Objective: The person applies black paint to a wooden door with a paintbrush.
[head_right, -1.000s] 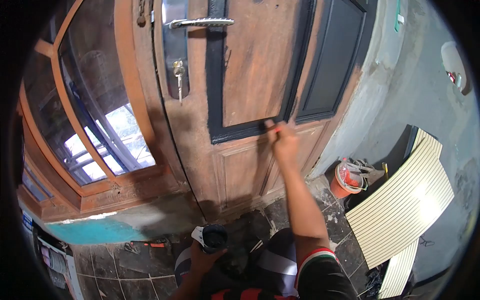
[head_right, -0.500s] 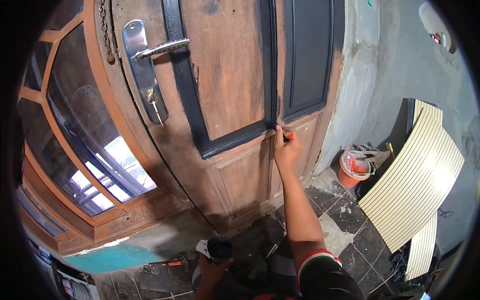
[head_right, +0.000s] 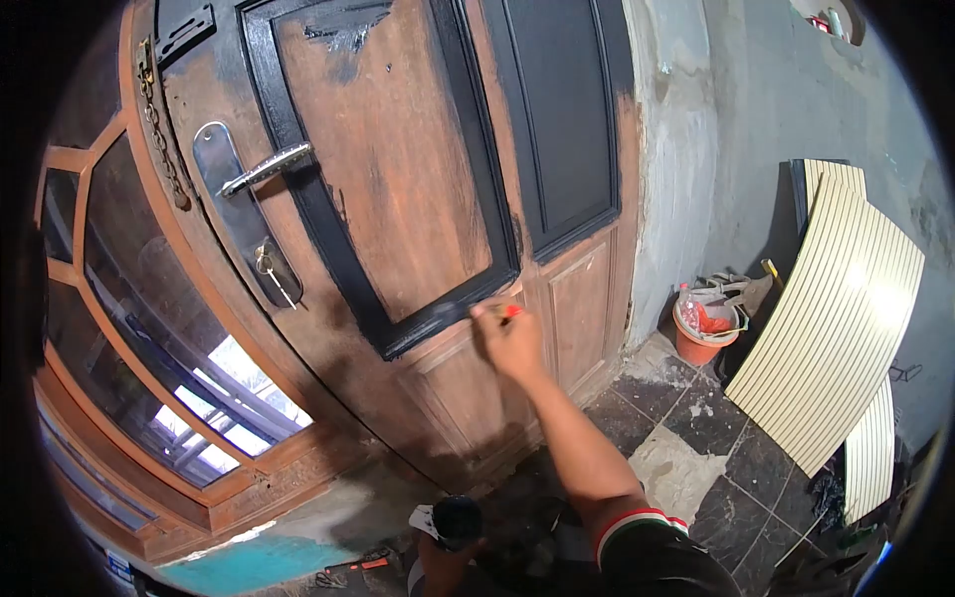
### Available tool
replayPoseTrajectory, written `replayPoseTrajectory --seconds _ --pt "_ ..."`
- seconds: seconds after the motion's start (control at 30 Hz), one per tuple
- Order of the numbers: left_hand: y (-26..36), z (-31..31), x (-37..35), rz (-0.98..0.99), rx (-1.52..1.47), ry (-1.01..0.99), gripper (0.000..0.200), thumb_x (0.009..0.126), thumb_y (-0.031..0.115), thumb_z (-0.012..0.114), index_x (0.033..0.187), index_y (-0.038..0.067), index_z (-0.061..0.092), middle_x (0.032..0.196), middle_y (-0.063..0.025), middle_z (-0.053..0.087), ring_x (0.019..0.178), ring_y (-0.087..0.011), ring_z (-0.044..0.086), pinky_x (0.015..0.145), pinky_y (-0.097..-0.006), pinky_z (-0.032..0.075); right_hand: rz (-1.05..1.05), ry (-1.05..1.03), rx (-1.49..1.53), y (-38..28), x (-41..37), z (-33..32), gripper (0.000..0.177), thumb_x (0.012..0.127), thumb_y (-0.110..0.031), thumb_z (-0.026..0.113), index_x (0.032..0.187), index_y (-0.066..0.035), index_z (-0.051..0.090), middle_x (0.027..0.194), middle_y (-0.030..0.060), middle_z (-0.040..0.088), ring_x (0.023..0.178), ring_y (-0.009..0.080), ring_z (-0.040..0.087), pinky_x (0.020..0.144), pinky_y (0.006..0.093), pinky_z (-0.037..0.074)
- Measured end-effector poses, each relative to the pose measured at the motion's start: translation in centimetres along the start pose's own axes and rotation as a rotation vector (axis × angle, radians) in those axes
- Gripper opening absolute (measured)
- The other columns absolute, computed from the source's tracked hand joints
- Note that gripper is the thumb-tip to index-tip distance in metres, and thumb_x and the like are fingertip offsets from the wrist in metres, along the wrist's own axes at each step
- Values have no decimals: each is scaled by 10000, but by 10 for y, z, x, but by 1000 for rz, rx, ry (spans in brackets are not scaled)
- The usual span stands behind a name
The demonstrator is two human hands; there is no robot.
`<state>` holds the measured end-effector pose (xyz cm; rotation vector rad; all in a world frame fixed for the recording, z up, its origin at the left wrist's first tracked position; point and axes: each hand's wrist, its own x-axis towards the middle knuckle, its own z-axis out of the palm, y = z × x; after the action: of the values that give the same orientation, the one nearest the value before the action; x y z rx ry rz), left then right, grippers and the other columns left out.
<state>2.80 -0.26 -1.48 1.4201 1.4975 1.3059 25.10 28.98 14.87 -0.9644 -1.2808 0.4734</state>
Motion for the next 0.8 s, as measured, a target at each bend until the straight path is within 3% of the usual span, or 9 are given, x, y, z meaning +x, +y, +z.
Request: replayPoseTrajectory --seconds 0.13,0.27,0.37,0.43,0.47,0.57,0.63,0.67,0.8 --pt "-26 6 -7 25 -31 18 900 725 252 1044 1467 28 588 1321 -143 728 1203 -272 709 1017 -460 571 -377 381 -216 15 31 -29 156 1004 -180 796 1018 -24 788 923 194 781 772 381 758 727 415 583" --pt "-59 6 -14 -101 46 37 934 746 244 1031 1513 27 545 1351 -153 702 1193 -287 701 993 -467 574 -399 181 -352 19 20 -36 149 1006 -155 779 995 -7 757 921 219 756 818 447 736 725 468 585" --pt "-78 6 -9 -117 43 16 940 750 237 1023 1512 8 523 1378 -163 677 1207 -293 689 989 -451 576 -387 243 -410 17 27 -43 134 1004 -146 775 1008 -13 758 921 225 754 826 447 741 727 476 586" --pt "-36 11 0 -111 -269 -32 944 761 251 1015 1523 13 511 1394 -161 662 1225 -302 678 983 -450 577 -485 166 -433 7 54 -50 144 998 -137 772 965 -1 737 908 241 741 798 460 722 708 488 564" --pt "-21 11 1 -111 -419 -60 946 766 257 1012 1528 16 505 1402 -160 655 1234 -307 672 980 -449 578 -467 86 -447 -9 71 -54 155 994 -136 773 947 4 728 898 245 736 789 464 715 702 492 557" --pt "-24 9 3 74 -134 24 960 760 302 1018 1526 31 507 1390 -164 658 1250 -325 659 996 -461 571 -531 -2 -447 -67 140 -60 243 953 -132 798 830 24 658 741 257 649 731 473 679 663 485 524" --pt "-38 11 -1 -97 68 88 981 750 329 1024 1531 44 503 1382 -165 658 1252 -328 651 1005 -481 561 -588 -18 -452 -114 189 -64 239 947 -142 800 809 6 673 744 265 659 692 455 671 639 462 522" --pt "-42 12 -1 -182 167 122 991 746 343 1027 1533 51 501 1378 -166 658 1253 -330 647 1010 -490 556 -665 -6 -441 -137 217 -65 254 958 -177 792 809 6 697 758 260 677 699 439 684 645 455 530" --pt "-33 6 5 -94 57 94 999 738 381 1030 1531 60 515 1372 -167 664 1271 -337 640 1028 -521 535 -879 282 -323 -255 307 -57 254 970 -250 804 904 -5 778 802 242 733 723 418 742 680 446 571"
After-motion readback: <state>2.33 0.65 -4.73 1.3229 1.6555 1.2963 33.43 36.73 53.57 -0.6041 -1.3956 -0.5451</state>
